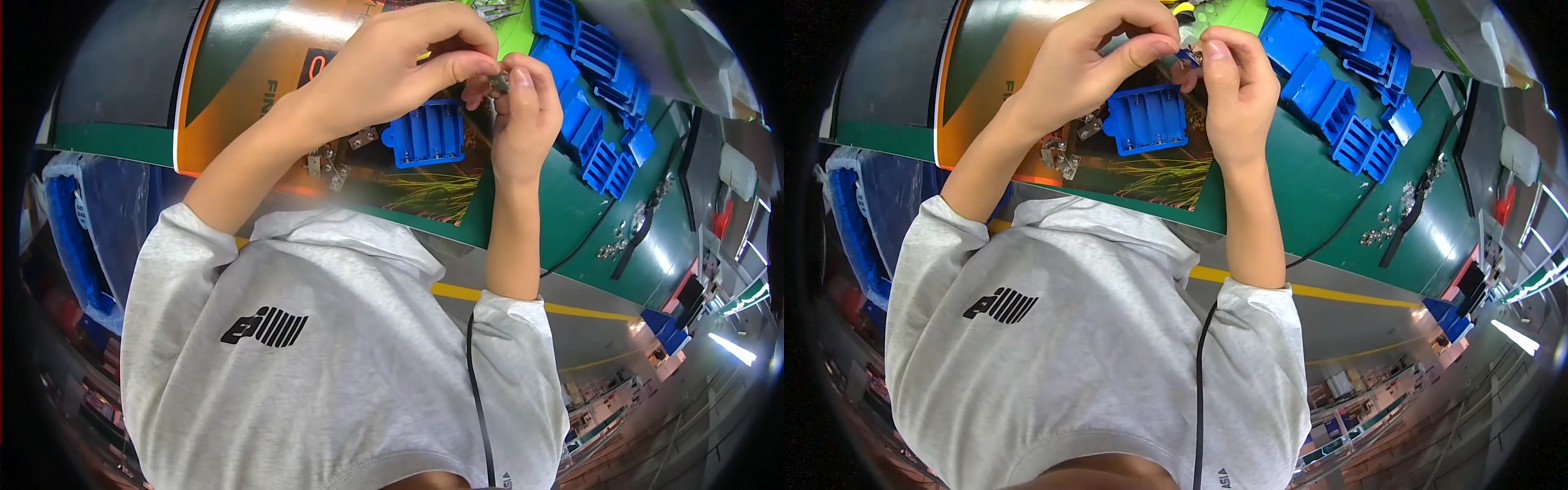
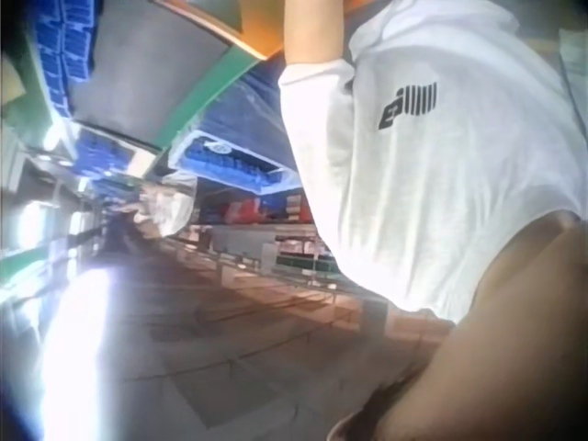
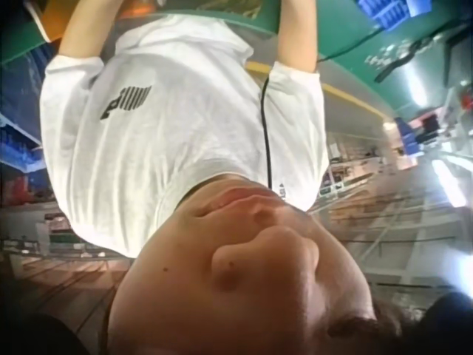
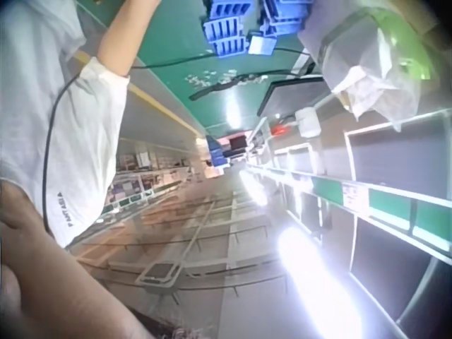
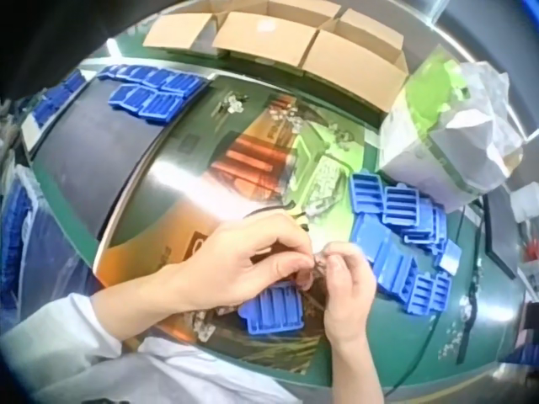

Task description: Assembling metal components into blue plastic housings on an assembly line.

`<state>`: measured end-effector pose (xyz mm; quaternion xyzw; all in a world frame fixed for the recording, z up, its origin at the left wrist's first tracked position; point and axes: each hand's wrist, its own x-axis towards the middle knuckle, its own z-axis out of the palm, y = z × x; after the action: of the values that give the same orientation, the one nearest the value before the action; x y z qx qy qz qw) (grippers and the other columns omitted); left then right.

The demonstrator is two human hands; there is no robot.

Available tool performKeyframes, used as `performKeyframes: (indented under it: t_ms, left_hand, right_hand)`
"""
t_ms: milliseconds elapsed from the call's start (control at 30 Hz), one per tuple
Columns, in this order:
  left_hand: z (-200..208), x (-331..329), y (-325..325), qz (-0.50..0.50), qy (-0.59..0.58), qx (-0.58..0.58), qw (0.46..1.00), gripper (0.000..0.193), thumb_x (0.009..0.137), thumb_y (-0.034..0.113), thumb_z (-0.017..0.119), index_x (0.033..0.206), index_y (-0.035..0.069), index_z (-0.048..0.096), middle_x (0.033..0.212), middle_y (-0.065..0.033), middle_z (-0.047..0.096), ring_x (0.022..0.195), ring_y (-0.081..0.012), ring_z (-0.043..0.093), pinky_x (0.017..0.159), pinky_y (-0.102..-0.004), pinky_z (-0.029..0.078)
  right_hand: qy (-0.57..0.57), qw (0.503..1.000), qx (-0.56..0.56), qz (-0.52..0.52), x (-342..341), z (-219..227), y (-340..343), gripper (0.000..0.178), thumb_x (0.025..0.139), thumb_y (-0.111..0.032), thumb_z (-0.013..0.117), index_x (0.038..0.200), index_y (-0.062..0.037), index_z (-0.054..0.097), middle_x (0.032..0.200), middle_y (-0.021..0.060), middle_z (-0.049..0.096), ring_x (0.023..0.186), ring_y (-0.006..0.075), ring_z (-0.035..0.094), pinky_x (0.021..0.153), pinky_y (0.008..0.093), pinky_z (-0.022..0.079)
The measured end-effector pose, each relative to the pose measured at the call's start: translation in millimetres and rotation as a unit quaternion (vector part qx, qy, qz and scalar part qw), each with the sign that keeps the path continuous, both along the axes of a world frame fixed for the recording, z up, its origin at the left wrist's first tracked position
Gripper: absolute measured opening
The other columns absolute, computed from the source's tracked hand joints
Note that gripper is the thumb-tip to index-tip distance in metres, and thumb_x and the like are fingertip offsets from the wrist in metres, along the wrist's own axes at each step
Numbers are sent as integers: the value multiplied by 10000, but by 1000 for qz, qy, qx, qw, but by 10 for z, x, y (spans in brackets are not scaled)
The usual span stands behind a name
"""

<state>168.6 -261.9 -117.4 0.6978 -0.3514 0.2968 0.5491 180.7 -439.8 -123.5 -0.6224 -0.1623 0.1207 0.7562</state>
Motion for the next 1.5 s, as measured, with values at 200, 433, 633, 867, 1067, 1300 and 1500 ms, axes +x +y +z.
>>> performKeyframes:
  t_ms: [200, 433, 633, 867, 1067, 1300, 1500]
  left_hand:
    - [-34, -39, -60, -44, 84, -94, 991, 47, 869, -6, 586, 915, -9, 578, 828, -75, 579, 762, -144, 586, 670, -254, 471]
    - [-37, 7, -62, 27, 37, -3, 999, 83, 854, 41, 611, 925, 6, 585, 838, -93, 587, 764, -199, 581, 696, -295, 455]
    - [47, -58, -70, 24, 33, 28, 999, 78, 849, 43, 610, 919, 13, 596, 838, -87, 596, 780, -218, 580, 705, -319, 448]
    - [95, -221, -195, -100, 360, -161, 914, 133, 903, 122, 573, 910, -10, 580, 768, -55, 622, 706, -133, 626, 651, -236, 502]
    - [260, -124, -82, -46, 161, -62, 984, 93, 816, 0, 634, 905, 11, 610, 851, -81, 604, 780, -219, 583, 698, -313, 453]
    - [-99, 141, -73, 12, -120, -2, 993, 132, 767, -28, 665, 890, 12, 637, 868, -88, 609, 776, -229, 584, 690, -302, 462]
    - [-217, 243, -86, 81, -245, 9, 966, 159, 728, -20, 681, 875, 12, 630, 882, -96, 606, 790, -250, 592, 695, -304, 469]
  right_hand:
    - [108, 990, 79, 39, 3, 31, -33, 169, 922, -103, 526, 1046, 11, 515, 731, 95, 581, 615, 144, 564, 564, 262, 466]
    - [88, 988, 125, 28, 36, 6, -52, 142, 916, -76, 529, 1041, -11, 518, 676, 65, 550, 591, 133, 531, 545, 256, 447]
    - [54, 996, 67, 9, 24, 16, -60, 124, 903, -40, 500, 1023, -23, 529, 693, 52, 497, 603, 136, 485, 526, 281, 415]
    - [150, 974, 161, 53, 37, 106, -47, 205, 931, -187, 520, 1062, -30, 534, 689, 67, 517, 586, 155, 502, 534, 293, 431]
    - [151, 977, 122, 87, 40, -36, -68, 315, 956, -299, 475, 977, 5, 558, 704, 83, 544, 603, 170, 528, 580, 295, 454]
    - [96, 992, 54, 66, -10, 65, -23, 363, 978, -300, 423, 821, 8, 535, 673, 71, 536, 611, 140, 518, 580, 261, 432]
    - [102, 983, 115, 103, -2, 93, -43, 328, 974, -242, 443, 760, 2, 490, 627, 47, 470, 582, 128, 466, 550, 261, 414]
